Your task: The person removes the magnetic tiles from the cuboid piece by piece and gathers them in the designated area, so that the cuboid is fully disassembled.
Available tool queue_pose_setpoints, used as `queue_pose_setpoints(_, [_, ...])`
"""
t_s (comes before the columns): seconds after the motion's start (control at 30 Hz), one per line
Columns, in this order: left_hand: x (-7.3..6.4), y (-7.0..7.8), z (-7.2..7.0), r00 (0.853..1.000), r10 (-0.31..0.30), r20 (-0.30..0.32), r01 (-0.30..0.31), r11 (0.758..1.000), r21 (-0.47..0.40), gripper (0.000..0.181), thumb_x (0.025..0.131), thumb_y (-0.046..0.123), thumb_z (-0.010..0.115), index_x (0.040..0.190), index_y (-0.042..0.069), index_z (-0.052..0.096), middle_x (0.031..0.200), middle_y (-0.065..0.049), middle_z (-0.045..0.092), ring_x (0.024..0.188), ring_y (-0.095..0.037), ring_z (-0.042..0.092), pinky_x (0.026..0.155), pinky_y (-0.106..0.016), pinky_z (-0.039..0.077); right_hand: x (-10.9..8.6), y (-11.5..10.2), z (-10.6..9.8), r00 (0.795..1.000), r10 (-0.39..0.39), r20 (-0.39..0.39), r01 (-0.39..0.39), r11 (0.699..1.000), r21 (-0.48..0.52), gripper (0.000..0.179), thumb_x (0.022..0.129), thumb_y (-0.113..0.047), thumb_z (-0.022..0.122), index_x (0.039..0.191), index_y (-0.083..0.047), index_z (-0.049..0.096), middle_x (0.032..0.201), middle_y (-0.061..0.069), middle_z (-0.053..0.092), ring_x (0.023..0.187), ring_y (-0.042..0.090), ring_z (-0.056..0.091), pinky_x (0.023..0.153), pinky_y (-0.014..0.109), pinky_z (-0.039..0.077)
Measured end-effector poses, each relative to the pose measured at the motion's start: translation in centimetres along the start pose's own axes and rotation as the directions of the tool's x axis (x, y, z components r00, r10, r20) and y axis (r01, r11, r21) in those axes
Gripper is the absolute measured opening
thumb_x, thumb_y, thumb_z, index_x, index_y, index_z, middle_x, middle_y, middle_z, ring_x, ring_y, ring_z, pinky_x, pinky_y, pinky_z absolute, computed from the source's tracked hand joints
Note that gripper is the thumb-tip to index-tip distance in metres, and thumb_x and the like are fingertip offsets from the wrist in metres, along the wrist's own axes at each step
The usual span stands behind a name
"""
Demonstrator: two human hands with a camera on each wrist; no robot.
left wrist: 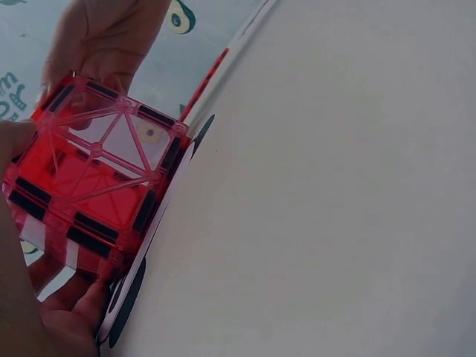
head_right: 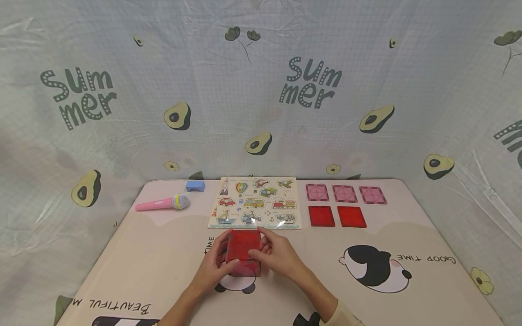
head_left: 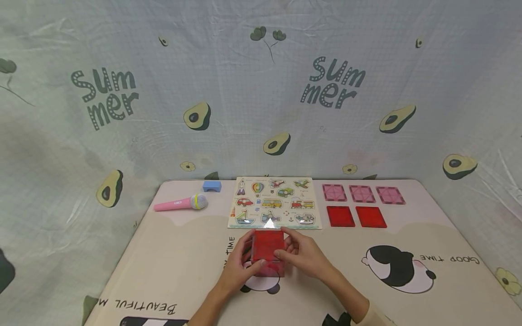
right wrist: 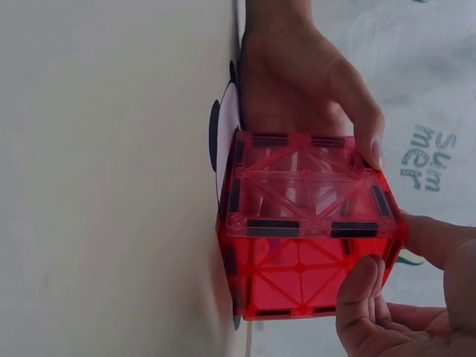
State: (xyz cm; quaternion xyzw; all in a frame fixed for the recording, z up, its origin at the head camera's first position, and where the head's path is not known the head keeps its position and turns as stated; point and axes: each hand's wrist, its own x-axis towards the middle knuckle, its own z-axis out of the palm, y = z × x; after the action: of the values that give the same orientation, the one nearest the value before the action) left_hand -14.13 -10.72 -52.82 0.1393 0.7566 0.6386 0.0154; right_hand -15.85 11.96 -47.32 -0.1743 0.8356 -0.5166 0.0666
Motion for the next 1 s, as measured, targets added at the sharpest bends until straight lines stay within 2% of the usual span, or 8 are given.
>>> queue_pose_setpoints(0.37, [0.06, -0.02, 0.07, 1.0, 0.013, 0.004, -0.013, 1.0, 0.003, 0.078, 0.087, 0.023, 0.073, 0.155, 0.018, 0.035, 0.153, -0.007, 0.045, 0.136, -0.032, 0.051, 0.101, -0.034, 0.054, 0.03, -0.05, -0.3, 0.999, 0.027, 0.03, -0.028, 0.998, 0.049, 0.073, 0.087, -0.026, 0.078, 0.145, 0.003, 0.047, 0.088, 0.007, 0.062, 0.071, 0.014, 0.059, 0.065, 0.018, 0.057])
queue_pose_setpoints(0.73, [-0.03, -0.18, 0.18, 1.0, 0.002, -0.01, -0.002, 1.0, 0.029, 0.079, 0.086, 0.024, 0.074, 0.155, 0.019, 0.035, 0.153, -0.005, 0.046, 0.136, -0.033, 0.051, 0.102, -0.035, 0.054, -0.01, -0.01, -0.29, 0.999, 0.049, 0.02, -0.05, 0.997, 0.06, 0.075, 0.085, -0.028, 0.079, 0.145, 0.003, 0.046, 0.089, 0.005, 0.062, 0.071, 0.013, 0.059, 0.065, 0.018, 0.056])
queue_pose_setpoints(1.0, [0.02, -0.25, 0.14, 1.0, -0.007, -0.022, 0.008, 0.999, 0.031, 0.076, 0.086, 0.025, 0.075, 0.151, 0.034, 0.036, 0.152, -0.002, 0.047, 0.136, -0.031, 0.051, 0.102, -0.034, 0.054, 0.02, -0.48, -0.47, 1.0, 0.029, -0.012, -0.028, 0.998, 0.053, 0.07, 0.084, -0.024, 0.08, 0.143, -0.004, 0.048, 0.09, 0.004, 0.063, 0.072, 0.012, 0.059, 0.066, 0.017, 0.055])
